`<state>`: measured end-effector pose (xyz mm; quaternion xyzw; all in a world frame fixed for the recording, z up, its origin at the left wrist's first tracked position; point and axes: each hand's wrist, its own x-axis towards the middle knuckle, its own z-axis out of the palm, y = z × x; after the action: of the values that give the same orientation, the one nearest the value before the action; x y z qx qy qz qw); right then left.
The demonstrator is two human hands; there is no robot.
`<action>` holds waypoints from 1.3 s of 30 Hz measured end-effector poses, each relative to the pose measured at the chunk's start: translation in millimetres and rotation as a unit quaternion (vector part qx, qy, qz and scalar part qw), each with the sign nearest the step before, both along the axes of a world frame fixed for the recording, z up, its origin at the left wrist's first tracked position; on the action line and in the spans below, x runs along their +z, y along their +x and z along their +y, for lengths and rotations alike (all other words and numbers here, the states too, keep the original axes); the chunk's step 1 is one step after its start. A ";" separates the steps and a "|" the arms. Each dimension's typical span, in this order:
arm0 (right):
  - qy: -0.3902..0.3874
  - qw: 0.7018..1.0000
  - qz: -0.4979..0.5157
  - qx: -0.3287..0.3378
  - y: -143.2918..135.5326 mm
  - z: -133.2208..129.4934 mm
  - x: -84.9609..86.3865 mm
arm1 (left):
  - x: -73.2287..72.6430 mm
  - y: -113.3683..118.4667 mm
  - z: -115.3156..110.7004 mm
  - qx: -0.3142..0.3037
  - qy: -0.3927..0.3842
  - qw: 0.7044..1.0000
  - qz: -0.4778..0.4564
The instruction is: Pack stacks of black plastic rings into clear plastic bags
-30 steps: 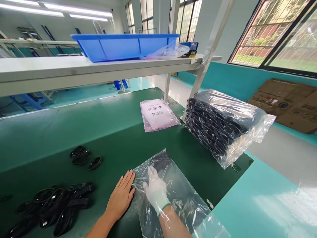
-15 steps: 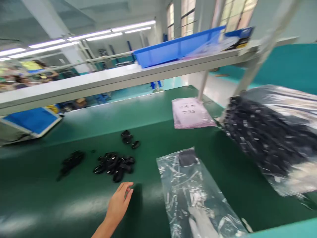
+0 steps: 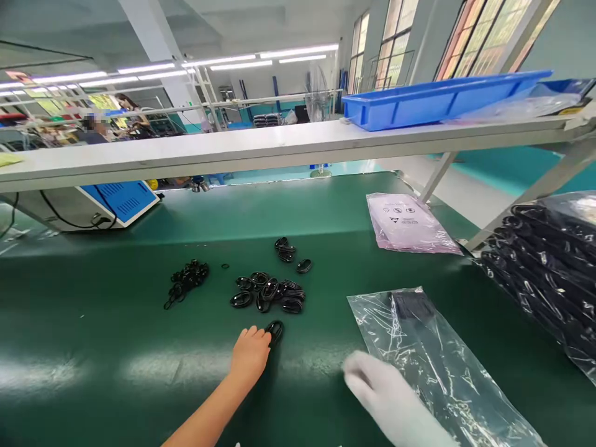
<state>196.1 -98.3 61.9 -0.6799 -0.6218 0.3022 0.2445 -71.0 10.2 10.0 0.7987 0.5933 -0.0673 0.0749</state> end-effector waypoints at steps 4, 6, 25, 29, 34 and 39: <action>0.008 0.992 -0.121 0.019 -81.9 102.8 -20.2 | -5.5 -24.8 -13.9 -0.058 -0.024 0.998 0.018; -0.022 0.982 -0.187 0.008 -112.7 138.8 -35.3 | -9.2 -31.3 -15.7 -0.073 -0.023 0.997 0.007; -0.146 0.978 -0.148 -0.023 -109.1 105.6 -50.3 | -7.6 -37.3 -6.5 -0.117 -0.043 0.992 -0.003; -0.163 0.985 -0.065 0.004 -125.8 111.6 -54.1 | 1.6 -38.4 -5.8 -0.063 -0.058 0.995 -0.042; -0.236 0.968 0.081 -0.004 -126.2 105.3 -63.0 | -11.4 -37.1 -15.3 0.127 -0.167 0.938 -0.275; -0.265 0.951 0.157 -0.023 -127.7 99.4 -72.3 | -36.9 -20.5 -24.7 0.161 -0.216 0.880 -0.390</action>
<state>68.4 1.1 -10.4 -0.6783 -0.4572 0.5535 0.1569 -91.5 -14.5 -26.9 0.6181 0.6069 0.1367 0.4806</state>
